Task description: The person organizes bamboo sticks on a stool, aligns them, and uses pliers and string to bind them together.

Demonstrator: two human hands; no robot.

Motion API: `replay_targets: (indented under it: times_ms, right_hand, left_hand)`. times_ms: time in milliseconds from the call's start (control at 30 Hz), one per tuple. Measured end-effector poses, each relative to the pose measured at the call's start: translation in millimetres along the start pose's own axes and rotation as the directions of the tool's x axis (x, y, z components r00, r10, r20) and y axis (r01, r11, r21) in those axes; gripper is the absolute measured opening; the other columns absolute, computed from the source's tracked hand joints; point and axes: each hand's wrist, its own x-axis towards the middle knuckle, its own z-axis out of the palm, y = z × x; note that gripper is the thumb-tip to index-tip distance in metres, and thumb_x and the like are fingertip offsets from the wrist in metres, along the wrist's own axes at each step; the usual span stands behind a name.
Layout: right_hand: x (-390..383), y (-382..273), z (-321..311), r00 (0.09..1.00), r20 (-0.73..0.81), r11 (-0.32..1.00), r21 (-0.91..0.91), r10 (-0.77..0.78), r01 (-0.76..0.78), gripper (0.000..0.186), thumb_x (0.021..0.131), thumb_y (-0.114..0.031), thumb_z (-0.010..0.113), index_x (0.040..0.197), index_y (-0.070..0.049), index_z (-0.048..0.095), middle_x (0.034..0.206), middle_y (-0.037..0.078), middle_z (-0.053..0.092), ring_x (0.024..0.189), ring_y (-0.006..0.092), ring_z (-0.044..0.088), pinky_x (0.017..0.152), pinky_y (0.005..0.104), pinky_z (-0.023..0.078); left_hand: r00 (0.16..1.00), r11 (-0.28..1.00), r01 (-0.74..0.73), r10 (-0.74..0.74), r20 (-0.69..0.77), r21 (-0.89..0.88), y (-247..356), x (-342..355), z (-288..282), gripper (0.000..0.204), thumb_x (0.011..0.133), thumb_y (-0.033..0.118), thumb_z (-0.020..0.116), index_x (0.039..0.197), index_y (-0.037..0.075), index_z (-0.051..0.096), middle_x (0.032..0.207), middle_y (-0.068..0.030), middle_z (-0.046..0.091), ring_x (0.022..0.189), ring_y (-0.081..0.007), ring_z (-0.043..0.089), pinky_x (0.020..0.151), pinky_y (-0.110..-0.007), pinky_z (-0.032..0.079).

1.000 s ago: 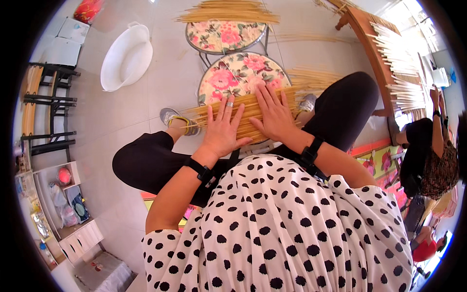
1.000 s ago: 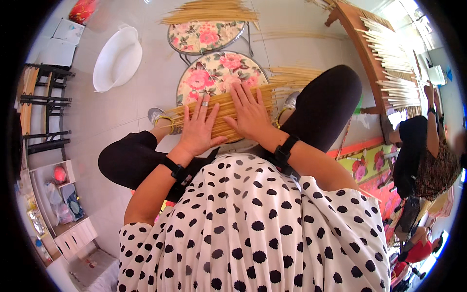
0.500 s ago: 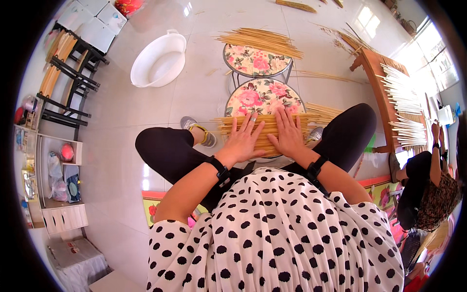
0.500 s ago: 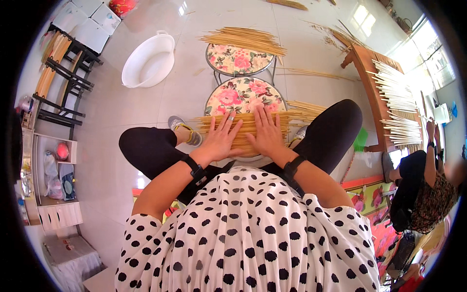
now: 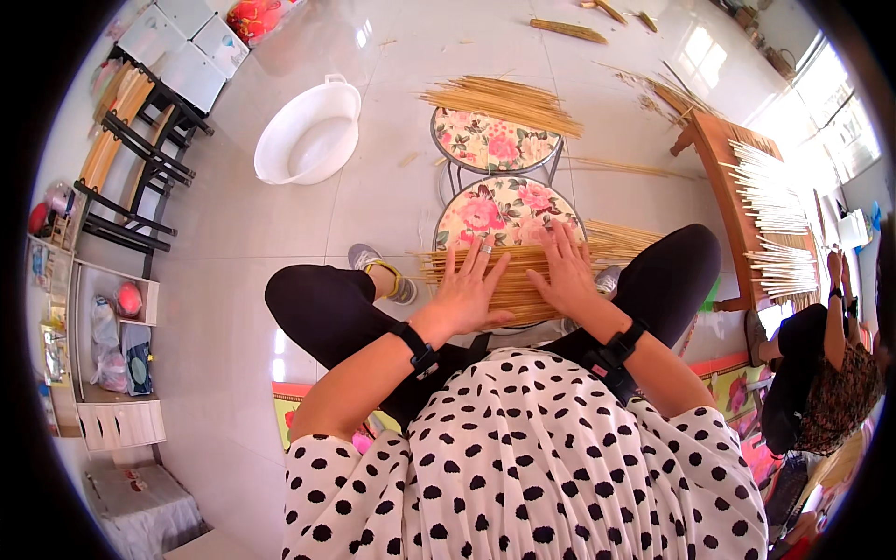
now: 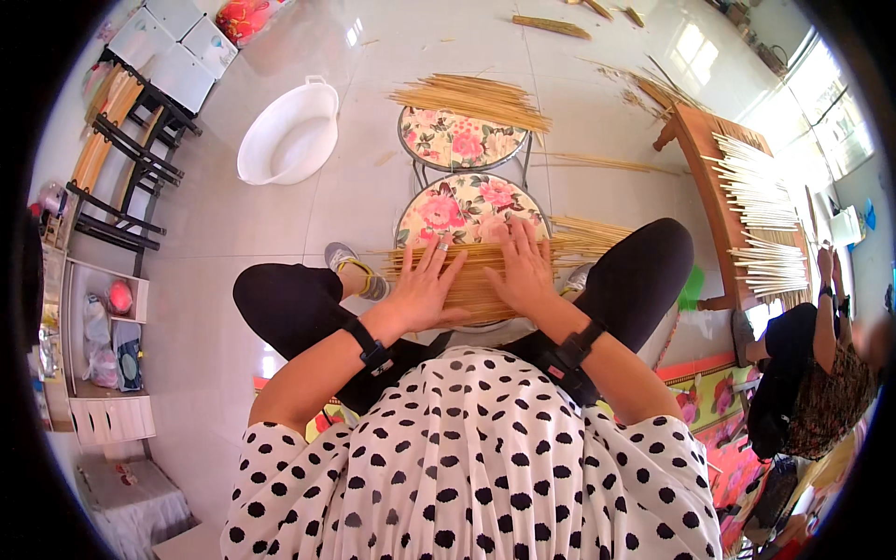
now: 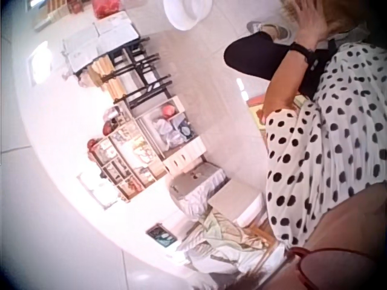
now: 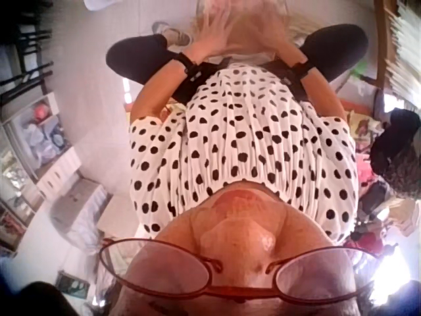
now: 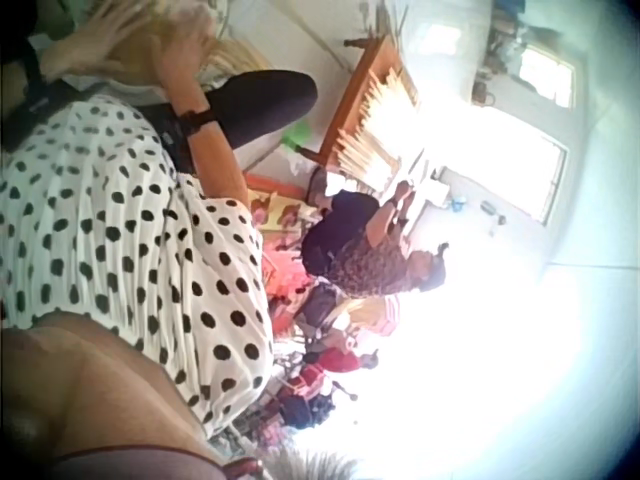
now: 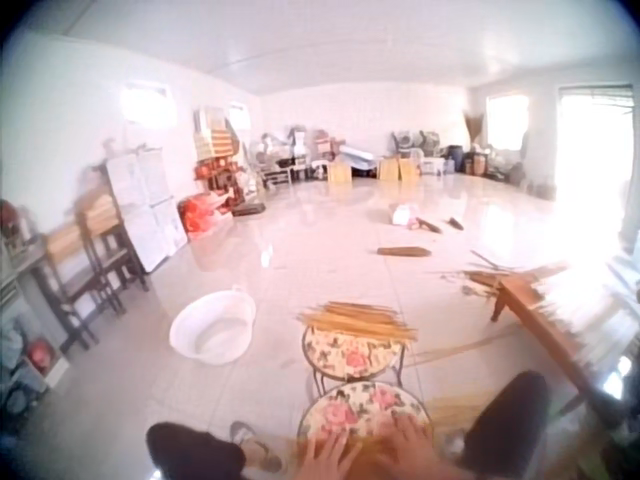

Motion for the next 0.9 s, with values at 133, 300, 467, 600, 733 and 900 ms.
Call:
replay_targets:
  times_ms: [133, 300, 467, 600, 733, 900]
  right_hand:
    - [17.7, 14.2, -26.7, 1.000, -0.009, 1.000, 0.025, 0.003, -0.003, 0.068, 0.082, -0.028, 0.066, 0.140, -0.005, 0.039, 0.151, 0.019, 0.026, 0.142, 0.0375, 0.020, 0.110, 0.0564, 0.023]
    - [64.1, 38.2, -66.2, 0.992, -0.094, 0.992, 0.085, -0.082, 0.090, 0.053, 0.083, -0.026, 0.067, 0.128, -0.001, 0.052, 0.147, 0.025, 0.029, 0.138, 0.0412, 0.026, 0.110, 0.0481, 0.029]
    - [128.7, 50.6, -100.4, 0.985, -0.141, 0.977, 0.177, -0.095, 0.120, 0.044, 0.083, -0.025, 0.067, 0.123, -0.006, 0.059, 0.144, 0.024, 0.037, 0.135, 0.0416, 0.033, 0.107, 0.0446, 0.035]
    - [149.8, 52.9, -94.8, 0.994, -0.110, 0.939, 0.337, -0.028, 0.063, 0.039, 0.084, -0.023, 0.066, 0.118, -0.004, 0.061, 0.139, 0.024, 0.042, 0.128, 0.0408, 0.042, 0.103, 0.0433, 0.040]
    - [144.2, 38.1, -105.3, 0.999, 0.033, 0.858, 0.511, 0.037, -0.049, 0.034, 0.083, -0.018, 0.066, 0.114, -0.004, 0.063, 0.134, 0.024, 0.047, 0.124, 0.0402, 0.046, 0.097, 0.0430, 0.044]
    - [146.6, 41.8, -107.6, 0.988, -0.150, 0.893, 0.437, -0.045, 0.107, 0.034, 0.082, -0.015, 0.067, 0.113, -0.003, 0.062, 0.131, 0.022, 0.050, 0.123, 0.0408, 0.046, 0.096, 0.0433, 0.045]
  left_hand:
    - [0.995, 0.998, 0.061, -0.060, -0.081, 0.012, -9.6, 13.0, -43.3, 0.087, 0.081, 0.056, 0.063, 0.148, 0.013, 0.029, 0.151, -0.0253, 0.019, 0.142, -0.0413, 0.014, 0.107, -0.068, 0.012]
    - [0.975, 0.975, 0.222, -0.222, -0.008, 0.028, -81.2, 60.2, -119.3, 0.063, 0.085, 0.043, 0.063, 0.138, 0.015, 0.044, 0.146, -0.0208, 0.032, 0.136, -0.0373, 0.029, 0.101, -0.072, 0.020]
    - [0.957, 0.946, 0.289, -0.290, 0.012, -0.146, -137.2, 152.2, -155.7, 0.045, 0.084, 0.029, 0.065, 0.124, 0.010, 0.057, 0.128, -0.0181, 0.052, 0.114, -0.0329, 0.053, 0.098, -0.047, 0.040]
    - [0.958, 0.948, 0.225, -0.257, -0.125, -0.224, -174.6, 218.5, -95.2, 0.036, 0.081, 0.022, 0.068, 0.113, 0.008, 0.064, 0.112, -0.0187, 0.060, 0.103, -0.0342, 0.058, 0.089, -0.040, 0.046]
    - [0.916, 0.936, 0.299, -0.336, -0.220, -0.185, -174.8, 263.8, -52.6, 0.032, 0.080, 0.026, 0.070, 0.103, 0.005, 0.067, 0.105, -0.0175, 0.063, 0.098, -0.0337, 0.060, 0.084, -0.042, 0.048]
    - [0.848, 0.895, 0.420, -0.446, -0.286, -0.150, -159.1, 295.5, -42.7, 0.039, 0.078, 0.036, 0.071, 0.088, -0.001, 0.066, 0.087, -0.0200, 0.066, 0.084, -0.0357, 0.064, 0.072, -0.046, 0.051]
